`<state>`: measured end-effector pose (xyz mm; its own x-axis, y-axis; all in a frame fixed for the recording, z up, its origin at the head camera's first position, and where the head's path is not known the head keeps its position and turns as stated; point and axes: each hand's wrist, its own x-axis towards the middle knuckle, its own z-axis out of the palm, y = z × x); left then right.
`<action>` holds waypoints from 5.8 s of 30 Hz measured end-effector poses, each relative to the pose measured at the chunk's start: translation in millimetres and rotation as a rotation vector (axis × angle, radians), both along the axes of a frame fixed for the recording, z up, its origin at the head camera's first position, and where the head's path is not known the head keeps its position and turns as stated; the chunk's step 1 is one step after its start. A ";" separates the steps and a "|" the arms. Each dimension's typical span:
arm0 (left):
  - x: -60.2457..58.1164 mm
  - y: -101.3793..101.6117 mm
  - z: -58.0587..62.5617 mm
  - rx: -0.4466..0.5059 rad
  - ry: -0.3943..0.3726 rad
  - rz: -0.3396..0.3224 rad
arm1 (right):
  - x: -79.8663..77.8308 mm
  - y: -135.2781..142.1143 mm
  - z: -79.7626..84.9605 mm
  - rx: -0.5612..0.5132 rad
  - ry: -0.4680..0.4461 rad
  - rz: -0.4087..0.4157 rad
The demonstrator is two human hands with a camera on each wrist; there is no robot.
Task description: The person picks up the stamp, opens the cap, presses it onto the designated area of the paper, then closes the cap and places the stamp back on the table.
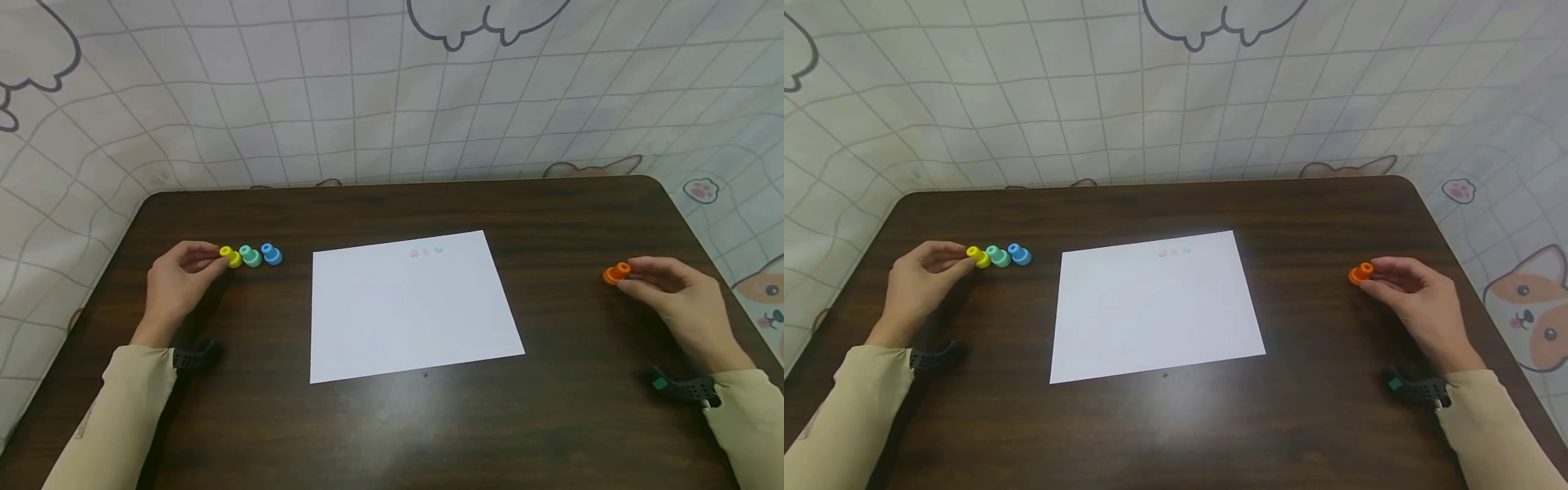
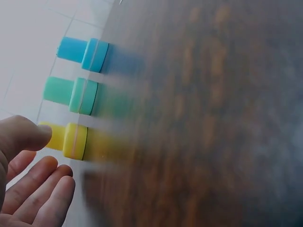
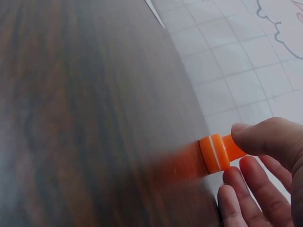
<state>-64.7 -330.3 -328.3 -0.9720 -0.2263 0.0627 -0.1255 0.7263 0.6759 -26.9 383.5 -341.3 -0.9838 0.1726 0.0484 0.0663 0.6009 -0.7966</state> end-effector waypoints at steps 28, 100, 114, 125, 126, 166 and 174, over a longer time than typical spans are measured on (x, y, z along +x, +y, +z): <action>21.0 36.0 20.8 0.113 0.171 0.033 | -5.7 -20.0 11.9 -0.047 0.025 0.023; 21.4 232.2 36.2 0.411 0.308 -0.636 | -6.3 -203.8 67.9 -0.880 0.040 0.410; 29.1 243.6 28.6 0.555 0.291 -0.658 | -5.0 -228.7 62.5 -0.807 -0.053 0.448; 36.1 249.8 20.3 0.586 0.278 -0.688 | -4.6 -232.1 49.2 -0.820 -0.080 0.463; 36.5 250.8 19.3 0.589 0.276 -0.691 | -4.4 -232.4 48.5 -0.823 -0.084 0.465; 43.5 259.7 6.3 0.660 0.344 -0.692 | 4.3 -240.8 35.3 -0.878 -0.180 0.449; 43.8 259.8 5.1 0.704 0.356 -0.693 | 6.8 -243.1 34.2 -0.837 -0.164 0.426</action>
<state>-20.9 -70.5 -323.2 -0.8541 0.2759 0.4410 0.4566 -0.0086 0.8896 -20.1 140.4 -307.1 -0.9555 -0.2861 -0.0722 0.1222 -0.1608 -0.9794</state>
